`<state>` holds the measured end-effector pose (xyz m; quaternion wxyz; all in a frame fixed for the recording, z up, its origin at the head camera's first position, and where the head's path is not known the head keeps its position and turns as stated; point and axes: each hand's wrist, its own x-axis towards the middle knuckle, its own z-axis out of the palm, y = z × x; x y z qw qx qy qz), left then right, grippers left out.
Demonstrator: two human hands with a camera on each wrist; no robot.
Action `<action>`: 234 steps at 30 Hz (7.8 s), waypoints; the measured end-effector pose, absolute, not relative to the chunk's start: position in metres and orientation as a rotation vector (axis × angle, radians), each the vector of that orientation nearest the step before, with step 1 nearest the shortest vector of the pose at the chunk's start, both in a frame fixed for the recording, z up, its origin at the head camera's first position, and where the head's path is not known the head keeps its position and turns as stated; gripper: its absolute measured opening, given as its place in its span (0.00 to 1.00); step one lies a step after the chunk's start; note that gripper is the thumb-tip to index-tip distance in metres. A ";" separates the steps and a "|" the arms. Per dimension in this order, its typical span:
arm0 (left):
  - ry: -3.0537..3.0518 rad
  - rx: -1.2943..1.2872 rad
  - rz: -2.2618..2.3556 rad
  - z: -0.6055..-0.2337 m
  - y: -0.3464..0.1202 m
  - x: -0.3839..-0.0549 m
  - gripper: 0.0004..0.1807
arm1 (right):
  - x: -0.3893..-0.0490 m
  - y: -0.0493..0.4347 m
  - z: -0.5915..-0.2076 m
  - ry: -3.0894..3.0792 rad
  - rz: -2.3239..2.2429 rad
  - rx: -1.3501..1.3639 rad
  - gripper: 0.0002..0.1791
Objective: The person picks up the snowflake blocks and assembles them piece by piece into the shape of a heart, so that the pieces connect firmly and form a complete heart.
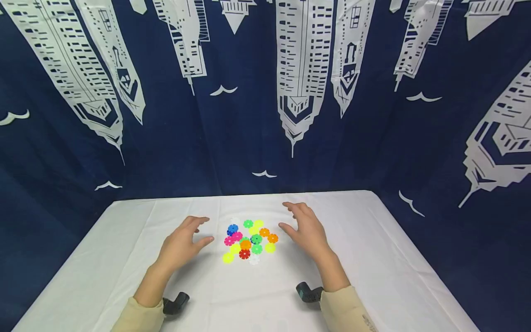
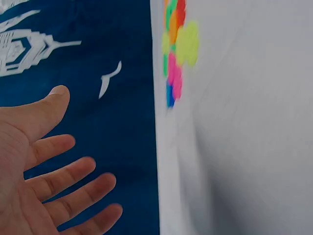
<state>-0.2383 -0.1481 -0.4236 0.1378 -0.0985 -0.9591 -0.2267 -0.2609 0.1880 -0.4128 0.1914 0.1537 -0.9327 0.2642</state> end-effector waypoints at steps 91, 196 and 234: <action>-2.469 -0.742 -1.970 -0.365 -0.078 -0.233 0.12 | -0.246 0.138 -0.377 -2.146 1.788 0.564 0.08; -2.073 -0.566 -2.260 -0.356 -0.051 -0.204 0.15 | -0.224 0.106 -0.376 -1.892 1.765 0.879 0.15; -2.659 -0.136 -1.415 -0.470 -0.109 -0.283 0.13 | -0.240 0.122 -0.379 -2.082 2.047 0.716 0.15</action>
